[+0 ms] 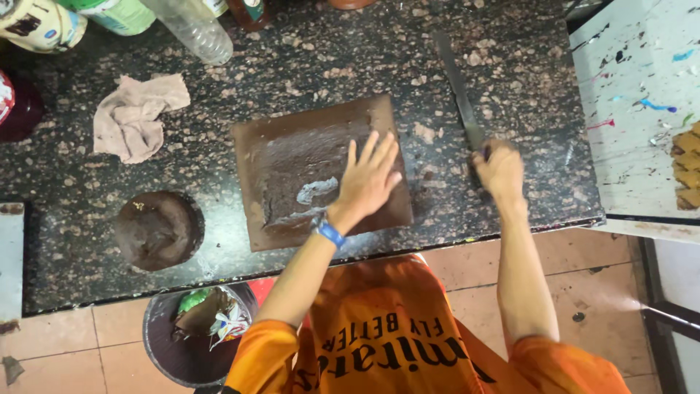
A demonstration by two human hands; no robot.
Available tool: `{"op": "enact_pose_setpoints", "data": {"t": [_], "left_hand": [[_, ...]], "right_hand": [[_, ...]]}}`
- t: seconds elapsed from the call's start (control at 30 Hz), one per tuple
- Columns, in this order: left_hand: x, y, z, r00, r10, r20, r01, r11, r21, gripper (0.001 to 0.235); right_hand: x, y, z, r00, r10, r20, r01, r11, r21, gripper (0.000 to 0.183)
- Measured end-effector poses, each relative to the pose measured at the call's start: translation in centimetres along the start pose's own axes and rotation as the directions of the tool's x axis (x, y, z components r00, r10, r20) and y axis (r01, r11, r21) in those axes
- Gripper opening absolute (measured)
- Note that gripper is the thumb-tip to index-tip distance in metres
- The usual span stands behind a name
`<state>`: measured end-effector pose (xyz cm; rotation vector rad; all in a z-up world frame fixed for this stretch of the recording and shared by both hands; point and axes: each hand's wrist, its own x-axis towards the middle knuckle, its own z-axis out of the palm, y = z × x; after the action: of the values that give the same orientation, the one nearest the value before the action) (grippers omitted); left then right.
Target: The person trims a rectangular cake sheet with a knife, cuts out circular cake rounds using a template, and moistens the rounds with water from a bottle.
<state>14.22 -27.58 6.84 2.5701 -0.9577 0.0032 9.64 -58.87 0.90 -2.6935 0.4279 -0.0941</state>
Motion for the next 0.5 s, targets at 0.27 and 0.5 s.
{"op": "enact_pose_setpoints", "data": {"t": [0.27,0.5], "left_hand": [[4.8,-3.9,2.2,0.994,-0.083,-0.067,0.090,0.991,0.099,0.058],[4.3,-4.0,2.2,0.993,-0.069,-0.094,0.076,0.995,0.068,0.055]], "right_hand": [[-11.1,-10.4,0.4,0.932,0.196,0.304,-0.326,0.089,0.941,0.032],[-13.1,-16.3,-1.0,0.919,0.202,0.339,-0.371,0.734,0.569,0.074]]}}
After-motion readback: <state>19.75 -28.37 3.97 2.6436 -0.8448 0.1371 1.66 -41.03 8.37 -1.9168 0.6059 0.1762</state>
